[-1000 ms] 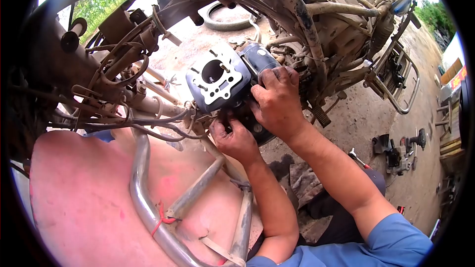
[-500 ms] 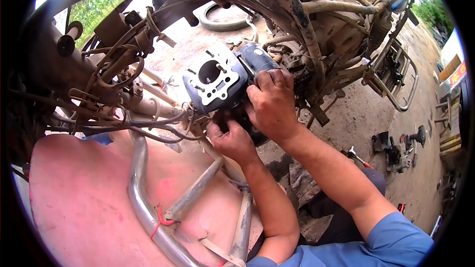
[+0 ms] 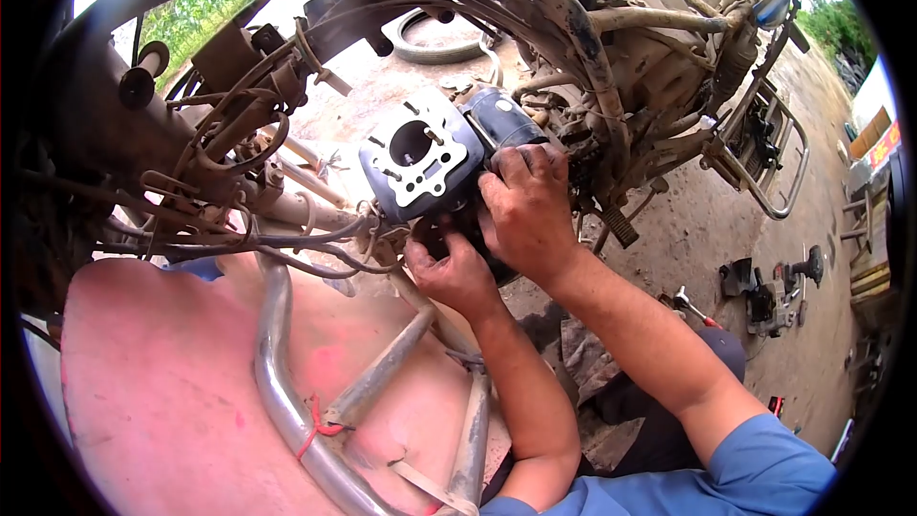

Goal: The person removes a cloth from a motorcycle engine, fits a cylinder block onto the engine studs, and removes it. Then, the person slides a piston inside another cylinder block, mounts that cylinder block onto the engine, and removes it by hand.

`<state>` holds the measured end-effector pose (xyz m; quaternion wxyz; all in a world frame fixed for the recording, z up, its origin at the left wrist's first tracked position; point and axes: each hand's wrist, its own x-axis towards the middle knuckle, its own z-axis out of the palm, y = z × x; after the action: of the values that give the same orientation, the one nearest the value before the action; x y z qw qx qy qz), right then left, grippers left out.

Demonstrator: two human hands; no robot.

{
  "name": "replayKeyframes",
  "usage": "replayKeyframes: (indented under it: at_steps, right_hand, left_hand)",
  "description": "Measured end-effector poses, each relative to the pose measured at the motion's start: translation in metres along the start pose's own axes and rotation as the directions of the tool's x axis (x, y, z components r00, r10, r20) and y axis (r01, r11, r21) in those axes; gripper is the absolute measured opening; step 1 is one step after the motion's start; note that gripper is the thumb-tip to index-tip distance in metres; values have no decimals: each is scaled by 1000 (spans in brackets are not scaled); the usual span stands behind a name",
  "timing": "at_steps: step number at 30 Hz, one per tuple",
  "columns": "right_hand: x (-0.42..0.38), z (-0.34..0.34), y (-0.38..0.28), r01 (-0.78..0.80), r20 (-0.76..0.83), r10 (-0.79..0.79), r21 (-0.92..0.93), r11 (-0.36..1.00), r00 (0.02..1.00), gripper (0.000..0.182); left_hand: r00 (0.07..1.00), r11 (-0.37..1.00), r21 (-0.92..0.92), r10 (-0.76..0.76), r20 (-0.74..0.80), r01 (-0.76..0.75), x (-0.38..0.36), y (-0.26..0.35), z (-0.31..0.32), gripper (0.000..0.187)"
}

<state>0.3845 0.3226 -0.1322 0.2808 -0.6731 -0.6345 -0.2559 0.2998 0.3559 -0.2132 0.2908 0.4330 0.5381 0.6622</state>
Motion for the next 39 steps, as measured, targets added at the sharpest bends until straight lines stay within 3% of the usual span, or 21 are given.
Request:
replayKeyframes:
  at_steps: [3,6,12,14,18,21,24,27,29,39]
  right_hand:
    - [0,4,2,-4,-103,8,39,999,995,15]
    - [3,-5,1,-37,11,37,6,999,999,14]
    - [4,-7,-1,7,-9,-7,-3,1000,1000,14]
    - [2,2,1,-29,-117,28,-7,1000,993,12]
    - [2,-3,-1,-17,6,17,-3,1000,1000,12]
    - [2,-4,-4,34,-21,-34,-14,999,999,13]
    - [2,-7,-5,-22,-26,24,65,998,999,12]
    - [1,-4,1,-40,79,44,-43,998,996,11]
    - [-3,10,5,23,-35,-23,-11,1000,999,12]
    - [0,3,7,-11,-26,12,24,1000,1000,5]
  left_hand:
    - [1000,999,-37,30,-2,-30,0,1,-2,13]
    - [1000,1000,18,18,24,-19,1,1,-2,14]
    - [1000,1000,18,25,-11,-25,0,0,-1,14]
    - [999,997,62,50,22,-51,1,-1,-2,13]
    - [1000,1000,7,3,10,-3,0,-4,0,14]
    - [1000,1000,10,4,7,-4,0,-1,-1,15]
    - [997,996,51,70,18,-71,0,-1,-2,16]
    - [1000,998,59,5,7,-5,0,0,-1,17]
    - [997,991,110,77,8,-78,0,3,-2,18]
    - [998,995,81,58,-16,-56,0,0,0,19]
